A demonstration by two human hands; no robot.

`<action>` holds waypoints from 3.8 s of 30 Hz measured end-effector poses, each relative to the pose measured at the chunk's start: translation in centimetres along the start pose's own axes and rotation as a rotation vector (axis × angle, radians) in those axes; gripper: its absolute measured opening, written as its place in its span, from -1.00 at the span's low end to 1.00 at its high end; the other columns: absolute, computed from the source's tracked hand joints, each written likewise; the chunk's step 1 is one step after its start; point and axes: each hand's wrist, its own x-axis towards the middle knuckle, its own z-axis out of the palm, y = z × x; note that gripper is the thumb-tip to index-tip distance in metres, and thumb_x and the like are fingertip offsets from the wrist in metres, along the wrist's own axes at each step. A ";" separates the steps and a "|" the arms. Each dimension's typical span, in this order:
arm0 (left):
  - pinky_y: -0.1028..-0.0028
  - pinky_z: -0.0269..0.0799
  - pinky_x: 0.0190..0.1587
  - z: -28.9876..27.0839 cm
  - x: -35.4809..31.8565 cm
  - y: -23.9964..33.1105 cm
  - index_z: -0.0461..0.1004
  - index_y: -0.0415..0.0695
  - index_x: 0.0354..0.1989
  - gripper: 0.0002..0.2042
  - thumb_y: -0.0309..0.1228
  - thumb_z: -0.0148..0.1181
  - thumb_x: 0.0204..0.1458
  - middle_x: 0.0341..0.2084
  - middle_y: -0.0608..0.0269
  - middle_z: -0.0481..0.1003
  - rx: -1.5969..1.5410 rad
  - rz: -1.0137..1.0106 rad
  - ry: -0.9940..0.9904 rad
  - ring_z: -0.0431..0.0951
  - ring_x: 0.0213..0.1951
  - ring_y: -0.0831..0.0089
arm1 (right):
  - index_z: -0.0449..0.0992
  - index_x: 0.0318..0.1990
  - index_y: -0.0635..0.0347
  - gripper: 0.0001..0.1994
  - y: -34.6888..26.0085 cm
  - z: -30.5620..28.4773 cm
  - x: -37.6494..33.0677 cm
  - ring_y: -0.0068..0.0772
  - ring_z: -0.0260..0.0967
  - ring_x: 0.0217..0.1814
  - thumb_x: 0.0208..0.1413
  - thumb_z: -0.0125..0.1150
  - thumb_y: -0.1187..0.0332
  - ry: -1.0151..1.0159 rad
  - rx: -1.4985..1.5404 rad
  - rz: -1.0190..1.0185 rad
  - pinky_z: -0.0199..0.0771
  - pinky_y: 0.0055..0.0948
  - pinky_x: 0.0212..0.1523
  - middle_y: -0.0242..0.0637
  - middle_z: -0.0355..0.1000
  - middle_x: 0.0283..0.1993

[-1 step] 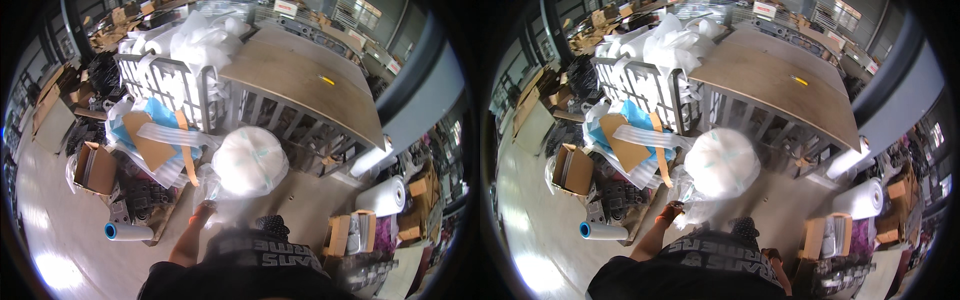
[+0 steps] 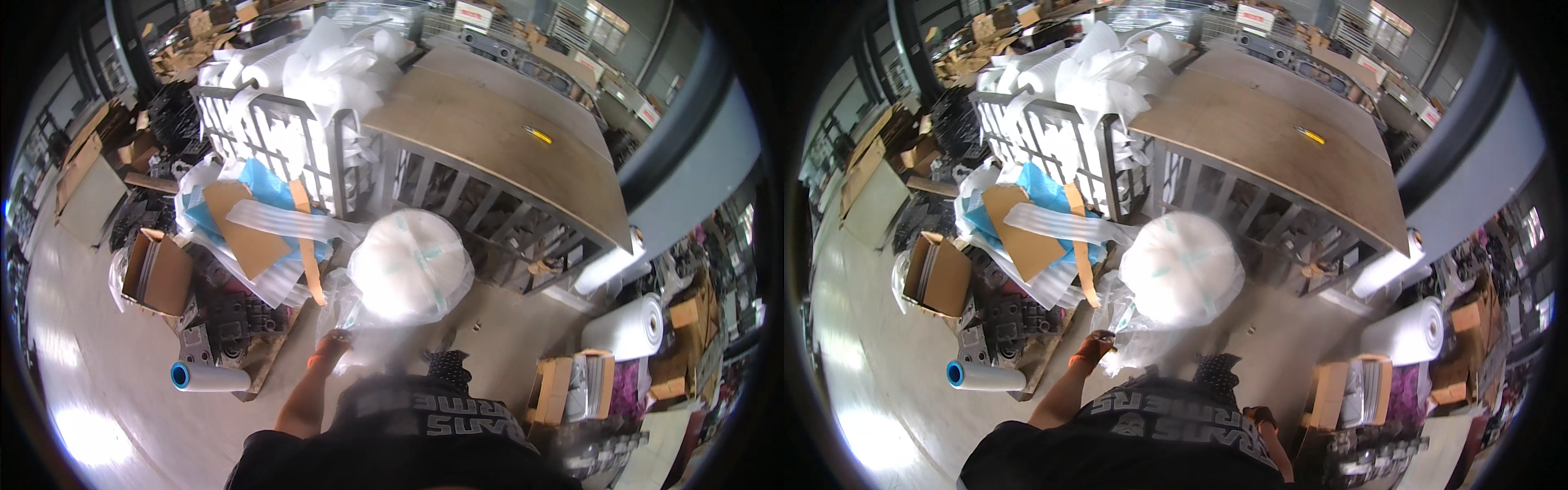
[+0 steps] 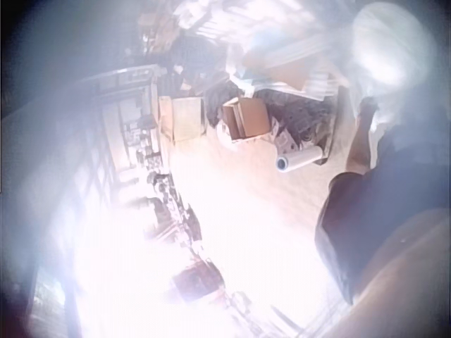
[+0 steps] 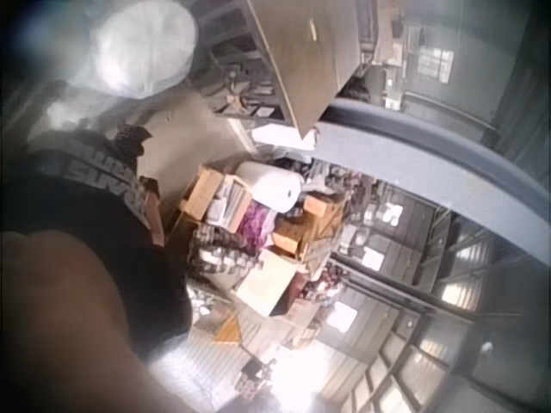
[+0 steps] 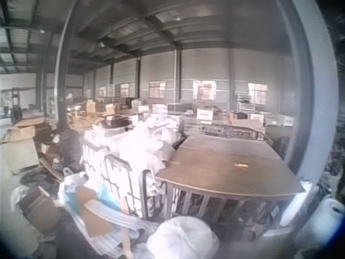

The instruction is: The person wraps a metal part in foam sheets, cuts the sheets with a utility knife, and uses a handheld air tool to blow off or clean a series of metal components on a workbench.

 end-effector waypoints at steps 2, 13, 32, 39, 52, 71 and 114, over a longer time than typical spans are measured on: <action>0.47 0.46 -0.21 -1.3 -1.9 0.7 0.47 -0.23 -0.08 -0.74 -0.40 0.11 0.08 -0.31 0.12 0.54 -0.125 -0.134 0.056 0.59 -0.36 0.30 | 0.53 -0.08 0.13 -0.56 -2.6 -1.9 2.4 0.05 0.44 -0.02 -0.10 0.07 0.10 0.041 -0.092 -0.073 0.37 0.05 -0.04 -0.16 0.49 0.01; 0.37 0.52 -0.32 -7.7 -0.6 -12.7 0.59 -0.16 -0.33 -0.76 -0.35 0.01 -0.03 -0.42 0.14 0.62 0.393 -0.521 0.093 0.64 -0.37 0.35 | 0.53 -0.19 0.05 -0.76 -6.8 -10.2 9.4 -0.36 0.47 -0.06 0.07 -0.04 0.27 0.013 0.451 -0.697 0.45 -0.38 -0.06 -0.37 0.53 -0.17; 0.38 0.46 -0.11 14.7 16.8 19.5 0.48 -0.05 -0.03 -0.61 -0.16 0.10 -0.02 -0.42 0.15 0.60 0.234 -0.331 0.222 0.60 -0.28 0.24 | 0.50 -0.16 0.33 -0.80 -22.5 -38.8 2.3 -0.31 0.47 -0.36 0.07 0.08 0.47 0.072 0.641 -1.063 0.48 -0.38 -0.22 -0.18 0.48 -0.29; 0.45 0.42 -0.18 5.4 25.8 36.9 0.50 -0.16 -0.08 -0.71 -0.42 0.15 -0.01 -0.41 0.12 0.56 -0.031 0.218 0.883 0.56 -0.32 0.36 | 0.45 -0.07 0.29 -0.71 -46.8 -53.2 0.7 -0.27 0.34 0.05 0.03 0.21 0.44 0.350 0.451 -1.555 0.36 -0.30 0.02 -0.13 0.42 0.01; 0.40 0.36 -0.05 -22.2 37.5 56.1 0.47 -0.16 -0.01 -0.70 -0.32 0.11 0.12 -0.16 0.04 0.52 0.171 0.512 1.147 0.52 -0.13 0.24 | 0.26 0.22 -0.03 -0.39 -77.6 -51.7 4.3 0.01 0.02 0.36 0.03 0.03 -0.08 1.192 -0.691 -1.468 -0.01 -0.01 0.32 -0.13 0.16 0.29; 0.32 0.12 0.26 -47.1 76.6 48.1 -0.01 -0.14 0.36 -0.18 0.04 0.16 0.00 0.25 -0.13 0.17 -0.060 0.191 1.065 0.19 0.27 0.08 | 0.30 0.13 0.18 -0.39 -77.5 -52.8 -1.5 0.15 0.10 0.24 -0.15 0.21 0.20 0.928 -0.515 -1.731 0.07 0.11 0.24 0.00 0.17 0.21; 0.06 -0.23 0.26 -45.4 95.7 48.7 0.41 0.29 0.07 -0.62 -0.09 0.01 0.04 0.30 0.29 -0.04 0.758 -0.218 0.906 -0.14 0.33 0.13 | 0.47 -0.04 0.19 -0.47 -77.9 -52.3 0.2 0.21 0.31 0.09 0.14 -0.14 -0.08 0.971 -0.413 -1.548 0.29 0.18 0.11 0.04 0.37 0.03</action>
